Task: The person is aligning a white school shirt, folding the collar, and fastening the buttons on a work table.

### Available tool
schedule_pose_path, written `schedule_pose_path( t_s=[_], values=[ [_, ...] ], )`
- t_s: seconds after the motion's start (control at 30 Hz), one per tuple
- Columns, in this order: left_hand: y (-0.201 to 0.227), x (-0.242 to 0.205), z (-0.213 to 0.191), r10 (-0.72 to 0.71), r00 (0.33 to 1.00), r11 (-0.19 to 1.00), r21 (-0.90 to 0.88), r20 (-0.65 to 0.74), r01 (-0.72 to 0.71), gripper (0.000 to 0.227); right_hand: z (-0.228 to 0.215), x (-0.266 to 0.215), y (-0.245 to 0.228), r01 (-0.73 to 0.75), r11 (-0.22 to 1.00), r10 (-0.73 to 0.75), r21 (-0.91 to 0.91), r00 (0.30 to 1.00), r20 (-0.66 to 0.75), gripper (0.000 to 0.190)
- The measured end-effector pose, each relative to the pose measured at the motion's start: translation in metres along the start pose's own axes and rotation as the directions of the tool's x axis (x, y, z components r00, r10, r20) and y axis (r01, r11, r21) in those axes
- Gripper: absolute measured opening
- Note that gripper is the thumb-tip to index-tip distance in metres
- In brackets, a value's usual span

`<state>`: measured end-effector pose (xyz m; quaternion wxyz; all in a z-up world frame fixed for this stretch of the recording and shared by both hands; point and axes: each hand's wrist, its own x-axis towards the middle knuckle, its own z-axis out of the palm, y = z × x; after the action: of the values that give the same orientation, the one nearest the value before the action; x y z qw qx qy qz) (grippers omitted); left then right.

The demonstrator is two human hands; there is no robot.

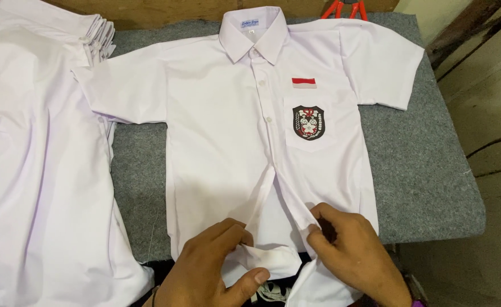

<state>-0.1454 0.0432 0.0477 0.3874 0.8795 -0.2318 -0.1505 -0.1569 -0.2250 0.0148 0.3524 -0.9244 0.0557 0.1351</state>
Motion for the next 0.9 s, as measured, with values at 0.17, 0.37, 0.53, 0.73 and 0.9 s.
schedule_pose_path(
  t_s=[0.17,0.37,0.53,0.73,0.9],
  values=[
    [-0.001,0.004,0.007,-0.143,0.972,0.967,0.185,-0.185,0.178,0.047,-0.015,-0.009,0.007,-0.084,0.959,0.096,0.270,0.995,-0.033,0.010],
    [-0.021,0.002,0.022,-0.089,0.996,0.921,0.382,0.028,0.072,0.028,-0.018,-0.013,0.021,-0.033,0.938,0.077,0.346,0.991,-0.114,0.012],
    [-0.015,-0.002,0.050,-0.281,0.934,0.771,0.632,0.219,0.083,0.099,-0.019,-0.012,0.020,-0.105,0.936,0.144,0.335,0.985,-0.096,0.016],
    [-0.007,-0.003,0.076,0.505,0.821,0.620,0.774,-0.267,-0.129,0.060,-0.019,-0.011,0.018,-0.104,0.936,0.141,0.336,0.986,-0.086,0.016],
    [-0.035,-0.008,0.096,0.617,0.753,0.513,0.842,-0.229,-0.165,0.034,-0.014,-0.011,0.022,-0.101,0.909,0.157,0.404,0.982,-0.106,0.016]
  ],
)
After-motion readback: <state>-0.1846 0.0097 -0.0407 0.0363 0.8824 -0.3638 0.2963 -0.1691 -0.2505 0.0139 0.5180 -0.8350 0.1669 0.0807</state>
